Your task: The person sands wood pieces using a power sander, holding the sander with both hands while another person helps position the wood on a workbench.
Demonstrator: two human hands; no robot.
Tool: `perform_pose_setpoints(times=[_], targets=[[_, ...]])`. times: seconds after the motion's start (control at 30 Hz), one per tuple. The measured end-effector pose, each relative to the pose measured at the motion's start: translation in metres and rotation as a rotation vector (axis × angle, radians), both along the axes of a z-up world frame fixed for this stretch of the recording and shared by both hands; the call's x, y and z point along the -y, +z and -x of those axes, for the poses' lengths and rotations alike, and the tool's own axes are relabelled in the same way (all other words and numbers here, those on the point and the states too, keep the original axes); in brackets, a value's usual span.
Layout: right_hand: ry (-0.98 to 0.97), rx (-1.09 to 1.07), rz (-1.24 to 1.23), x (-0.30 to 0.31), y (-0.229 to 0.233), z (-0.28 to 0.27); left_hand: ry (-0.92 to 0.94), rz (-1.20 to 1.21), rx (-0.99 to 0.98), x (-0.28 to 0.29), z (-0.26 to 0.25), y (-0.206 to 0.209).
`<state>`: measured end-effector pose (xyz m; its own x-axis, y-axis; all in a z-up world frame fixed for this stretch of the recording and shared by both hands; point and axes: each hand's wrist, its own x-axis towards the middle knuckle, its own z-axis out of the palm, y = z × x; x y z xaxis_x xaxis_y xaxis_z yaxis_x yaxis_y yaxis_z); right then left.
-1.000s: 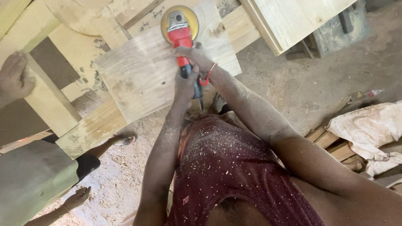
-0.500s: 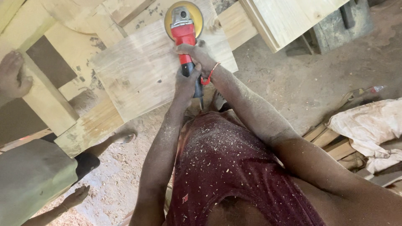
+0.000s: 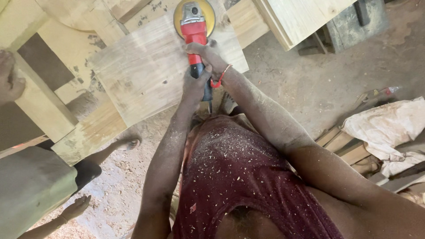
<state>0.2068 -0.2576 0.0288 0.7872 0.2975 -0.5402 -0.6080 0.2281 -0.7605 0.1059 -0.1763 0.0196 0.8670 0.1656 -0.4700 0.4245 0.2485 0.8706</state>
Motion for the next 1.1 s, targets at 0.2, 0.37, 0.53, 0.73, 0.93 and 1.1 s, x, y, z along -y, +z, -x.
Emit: perform_pose_setpoints(times=[0.2, 0.37, 0.53, 0.73, 0.93, 1.1], targets=[[-0.096, -0.055, -0.072, 0.026, 0.004, -0.009, -0.051, 0.05, -0.129, 0.023, -0.023, 0.01], [-0.023, 0.015, -0.108, 0.027, 0.023, 0.003, -0.046, 0.06, -0.037, 0.018, -0.012, 0.024], [0.072, -0.003, -0.1, -0.013, 0.038, 0.025, -0.033, -0.019, -0.049, -0.017, 0.014, 0.026], [0.231, 0.018, -0.068, -0.087, 0.025, 0.05, 0.117, 0.009, -0.077, -0.072, 0.053, -0.001], [0.351, -0.103, -0.131, -0.172, -0.011, 0.078, 0.29, 0.044, -0.108, -0.139, 0.096, -0.019], [0.42, -0.102, -0.1, -0.228, -0.025, 0.097, 0.34, 0.035, -0.093, -0.187, 0.12, -0.025]])
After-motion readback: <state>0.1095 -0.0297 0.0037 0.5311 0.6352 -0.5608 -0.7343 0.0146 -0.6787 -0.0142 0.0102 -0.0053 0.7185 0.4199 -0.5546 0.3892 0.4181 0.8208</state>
